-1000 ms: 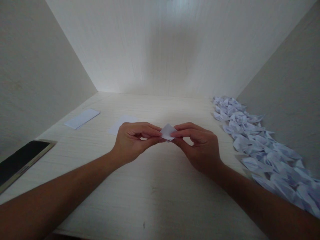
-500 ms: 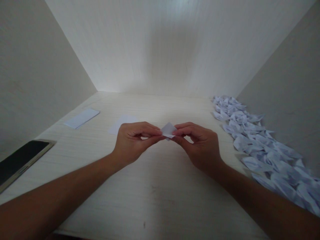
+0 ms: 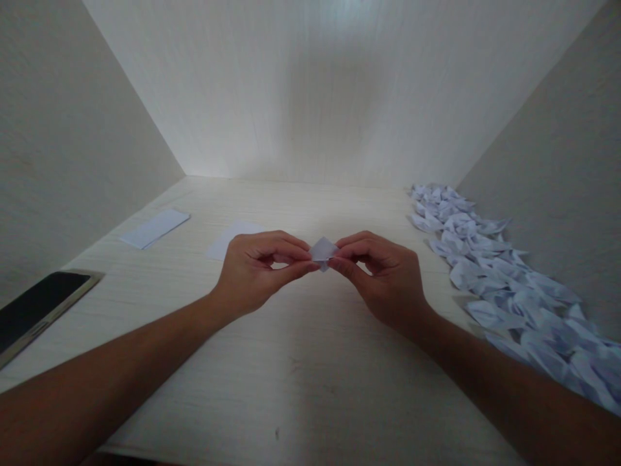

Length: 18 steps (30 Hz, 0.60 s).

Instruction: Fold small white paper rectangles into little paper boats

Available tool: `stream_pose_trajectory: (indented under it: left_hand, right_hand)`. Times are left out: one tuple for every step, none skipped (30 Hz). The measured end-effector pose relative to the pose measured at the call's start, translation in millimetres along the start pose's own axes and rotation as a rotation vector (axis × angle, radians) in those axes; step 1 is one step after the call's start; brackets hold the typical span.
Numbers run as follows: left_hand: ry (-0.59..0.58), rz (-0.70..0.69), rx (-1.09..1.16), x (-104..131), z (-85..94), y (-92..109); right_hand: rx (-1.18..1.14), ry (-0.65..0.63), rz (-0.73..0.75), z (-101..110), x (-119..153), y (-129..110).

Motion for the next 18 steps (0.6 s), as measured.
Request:
stream_pose_trajectory:
  left_hand:
    - [-0.006,0.008,0.003,-0.1,-0.5,-0.5]
    - [-0.011,0.014,0.010,-0.2,-1.0,-1.1]
    - [-0.016,0.023,0.023,-0.3,-1.4,-1.9]
    - [-0.018,0.034,0.040,-0.3,-1.8,-3.0]
    - [-0.015,0.048,0.063,-0.3,-2.0,-4.6]
    - [-0.009,0.067,0.086,-0.1,-2.0,-6.6]
    - [0.001,0.093,0.105,0.3,-1.8,-9.3]
    - [0.012,0.120,0.120,0.7,-1.6,-12.2]
    - [0.025,0.149,0.132,1.3,-1.4,-15.2]
    - [0.038,0.174,0.148,1.8,-1.1,-18.0]
    - [0.049,0.197,0.167,2.2,-1.1,-20.4]
    - [0.059,0.215,0.190,2.4,-1.2,-22.2]
    - [0.067,0.226,0.215,2.3,-1.4,-23.4]
    - [0.072,0.233,0.238,2.0,-1.6,-24.1]
    - [0.077,0.238,0.254,1.5,-1.6,-24.6]
    - [0.078,0.239,0.264,1.0,-1.8,-24.7]
    - [0.076,0.239,0.265,0.6,-2.0,-24.7]
    - [0.073,0.239,0.261,0.2,-2.2,-24.7]
  right_hand:
    - [-0.007,-0.002,-0.011,-0.5,0.1,0.7]
    - [-0.012,-0.005,-0.027,-1.1,0.3,1.9]
    - [-0.017,-0.007,-0.047,-1.6,0.6,3.6]
    - [-0.021,-0.007,-0.067,-2.0,1.1,5.4]
    - [-0.023,-0.009,-0.086,-2.4,1.6,7.1]
    - [-0.023,-0.009,-0.101,-2.7,2.2,8.6]
    - [-0.022,-0.006,-0.112,-2.5,2.7,9.8]
    - [-0.020,-0.003,-0.122,-2.3,3.1,10.9]
    - [-0.015,0.002,-0.129,-2.0,3.3,11.9]
    - [-0.013,0.005,-0.135,-1.7,3.5,13.1]
    - [-0.017,0.007,-0.145,-1.5,3.6,14.7]
    - [-0.032,0.007,-0.159,-1.7,3.6,16.9]
    - [-0.059,0.003,-0.177,-2.3,3.6,19.5]
    - [-0.095,-0.002,-0.196,-3.0,3.6,22.1]
    - [-0.134,-0.007,-0.216,-4.0,3.7,24.6]
    - [-0.169,-0.012,-0.236,-4.8,3.8,26.9]
    - [-0.194,-0.014,-0.253,-5.3,4.0,28.8]
    - [-0.207,-0.017,-0.268,-5.7,4.1,30.0]
Point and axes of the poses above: each hand's wrist, its own x-axis away from the middle knuckle, its own z-axis out of the back of the hand, y = z × x, the point moved 10 cm from there along -x, towards the middle knuckle, and after that the axes turned 2 degrees about -z, right-handed, at the moved point
